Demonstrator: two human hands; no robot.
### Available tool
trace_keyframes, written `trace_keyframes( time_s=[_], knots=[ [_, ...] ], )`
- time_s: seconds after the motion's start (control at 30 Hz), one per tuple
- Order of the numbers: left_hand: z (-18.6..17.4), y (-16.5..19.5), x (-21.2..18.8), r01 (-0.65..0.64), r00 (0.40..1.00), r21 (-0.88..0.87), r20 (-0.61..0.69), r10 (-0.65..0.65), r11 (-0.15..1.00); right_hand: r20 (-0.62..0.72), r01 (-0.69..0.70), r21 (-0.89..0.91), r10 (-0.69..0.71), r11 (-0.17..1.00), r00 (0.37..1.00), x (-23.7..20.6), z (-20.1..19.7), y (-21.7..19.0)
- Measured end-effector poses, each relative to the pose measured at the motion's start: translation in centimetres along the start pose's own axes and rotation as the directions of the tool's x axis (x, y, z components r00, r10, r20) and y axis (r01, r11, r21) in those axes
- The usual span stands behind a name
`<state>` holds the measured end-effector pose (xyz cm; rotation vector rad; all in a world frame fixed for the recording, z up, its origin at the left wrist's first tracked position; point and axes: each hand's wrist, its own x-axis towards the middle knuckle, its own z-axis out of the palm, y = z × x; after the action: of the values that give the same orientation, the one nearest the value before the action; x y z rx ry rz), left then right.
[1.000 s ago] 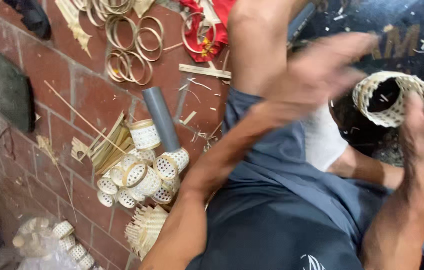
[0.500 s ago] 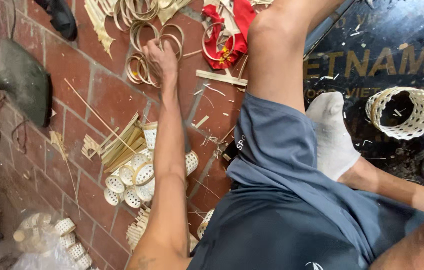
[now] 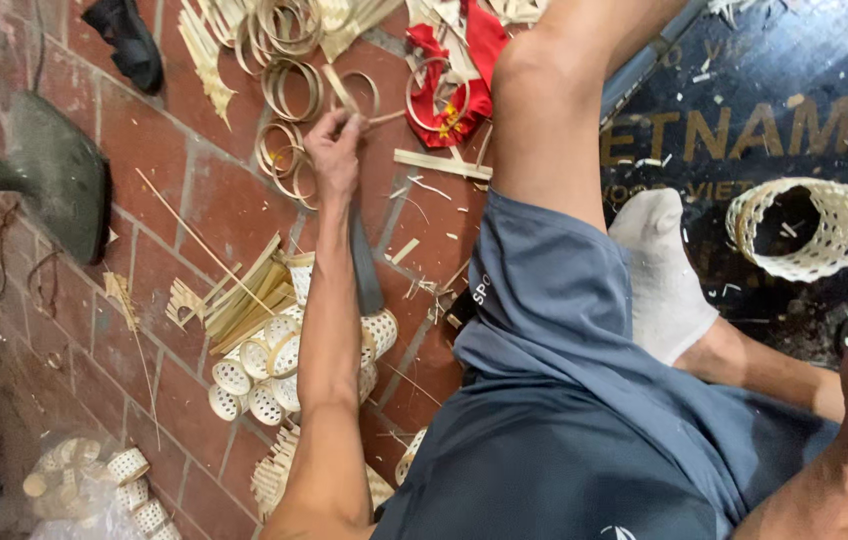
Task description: The person sits on the floor assembling a small woven bamboo basket. They squeeze glue from a plastic bottle onto the rim, wrap a perforated woven bamboo strip around the wall, fit bamboo rings over the top and bottom edges, trim a bamboo strip with a knife and pliers, press the rings into place, and fit a round woven base into the bottom.
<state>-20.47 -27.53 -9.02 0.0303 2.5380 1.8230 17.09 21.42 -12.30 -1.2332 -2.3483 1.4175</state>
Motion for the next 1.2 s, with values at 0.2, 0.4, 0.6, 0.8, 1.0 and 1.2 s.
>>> trace_keyframes(
  time_s=[0.2,0.4,0.6,0.8,1.0,1.2],
  knots=[
    [2.5,3.5,-2.4,0.195,0.981,-0.065,0.017,-0.194,0.979,0.015,0.168,0.128,-0.171,0.978,0.985,-0.7,0.9,-2.2],
    [4.3,1.1,-1.4,-0.343,0.939,0.349,0.086,0.334,0.872,0.040,0.144,0.214,-0.156,0.966,0.987,-1.5,1.2,-3.6],
    [1.5,-1.6,0.5,-0.169,0.965,0.910,0.075,0.251,0.380,-0.023,0.148,0.140,-0.146,0.979,0.989,-0.6,0.4,-0.8],
    [1.7,0.1,-0.2,0.000,1.000,-0.073,-0.003,0.000,0.997,-0.007,0.197,-0.108,-0.199,0.974,0.980,-0.2,-0.2,2.0],
    [4.7,8.3,-2.6,0.159,0.977,-0.706,0.215,-0.005,0.690,-0.125,0.183,0.230,-0.157,0.956,0.980,-0.5,0.1,-0.7],
    [14.1,13.7,-8.4,0.541,0.795,-0.666,0.605,-0.053,0.514,-0.015,0.170,0.546,-0.193,0.820,0.981,-0.8,2.8,-8.2]
  ],
)
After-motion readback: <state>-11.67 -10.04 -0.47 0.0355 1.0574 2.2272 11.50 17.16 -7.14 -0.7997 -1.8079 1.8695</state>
